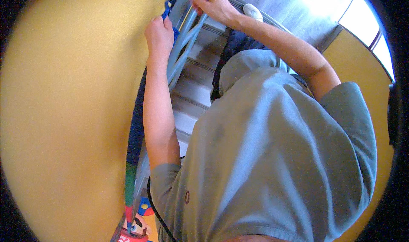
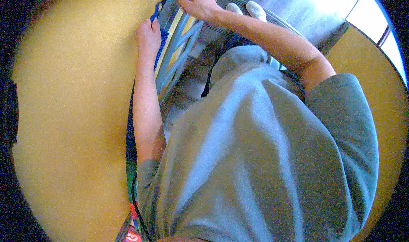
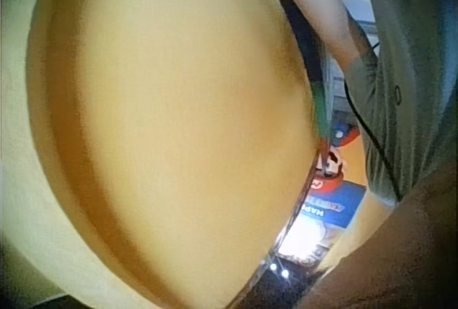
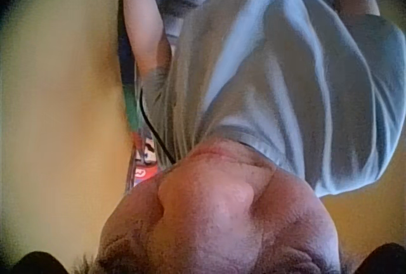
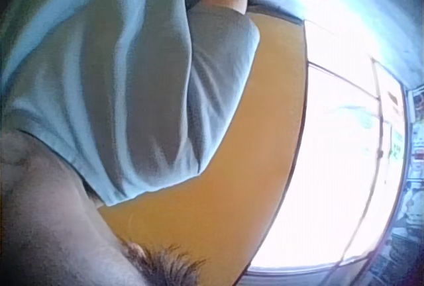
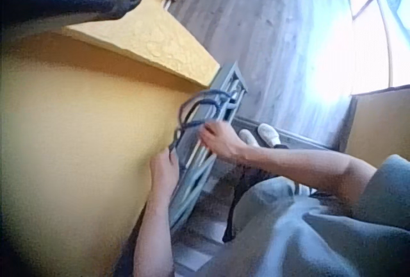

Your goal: The person ties a blue rope around the side rail of a metal ladder. They repeatedly wrap the rope around the ladder's frame and pull it tight to secure it in place.

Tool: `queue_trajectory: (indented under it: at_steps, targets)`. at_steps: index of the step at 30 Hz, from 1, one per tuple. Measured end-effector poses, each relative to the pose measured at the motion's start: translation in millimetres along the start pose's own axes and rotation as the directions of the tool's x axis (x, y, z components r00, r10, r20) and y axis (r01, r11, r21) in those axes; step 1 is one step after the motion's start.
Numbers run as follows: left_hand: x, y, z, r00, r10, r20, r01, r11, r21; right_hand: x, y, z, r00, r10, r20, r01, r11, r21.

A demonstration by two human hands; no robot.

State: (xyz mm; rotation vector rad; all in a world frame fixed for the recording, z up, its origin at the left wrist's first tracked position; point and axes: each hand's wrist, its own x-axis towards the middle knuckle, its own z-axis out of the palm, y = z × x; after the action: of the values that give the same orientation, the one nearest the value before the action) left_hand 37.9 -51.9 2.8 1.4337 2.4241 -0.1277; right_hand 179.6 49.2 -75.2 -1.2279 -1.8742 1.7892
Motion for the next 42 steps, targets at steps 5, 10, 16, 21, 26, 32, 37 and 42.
queue_trajectory:
  at_steps: [5, 10, 16, 21, 26, 32, 37, 42]
  targets:
    - [4.6, 8.6, -3.2, 0.969, -0.211, 0.125, 0.209, 0.977, 0.033, -20.4, 59.6, 47.2, 0.713, 0.283, 0.642, -0.701, 0.267, 0.661]
    - [25.7, -10.7, 4.1, 0.756, -0.414, 0.508, 0.609, 0.729, -0.312, 20.3, 63.6, 126.4, 0.676, 0.267, 0.687, -0.630, -0.273, 0.726]
    - [40.3, -41.5, 18.6, 0.495, -0.245, 0.834, 0.830, 0.418, -0.370, 59.3, 81.8, 120.5, 0.834, 0.362, 0.416, -0.322, -0.292, 0.901]
    - [36.2, -45.8, 17.7, 0.448, -0.136, 0.884, 0.871, 0.289, -0.397, 12.4, 123.5, 50.8, 0.731, 0.536, 0.423, -0.615, 0.247, 0.749]
    - [40.4, -46.7, 19.8, 0.462, -0.118, 0.879, 0.868, 0.263, -0.421, -75.2, 104.2, -22.9, 0.878, 0.063, 0.474, 0.047, 0.975, -0.216]
    - [48.7, -34.1, 13.0, 0.860, -0.187, 0.474, 0.417, 0.794, -0.443, -118.4, 10.7, -61.7, 0.920, -0.020, 0.391, 0.104, 0.976, -0.193]
    - [20.3, -1.7, 0.3, 0.959, 0.041, 0.280, -0.081, 0.988, 0.132, -129.7, -32.6, -44.7, 0.950, -0.173, 0.259, 0.187, 0.982, -0.031]
    - [44.8, -10.1, 5.5, 0.884, 0.084, 0.460, -0.114, 0.993, 0.038, -160.0, -40.6, -17.3, 0.953, 0.099, 0.286, -0.100, 0.995, -0.013]
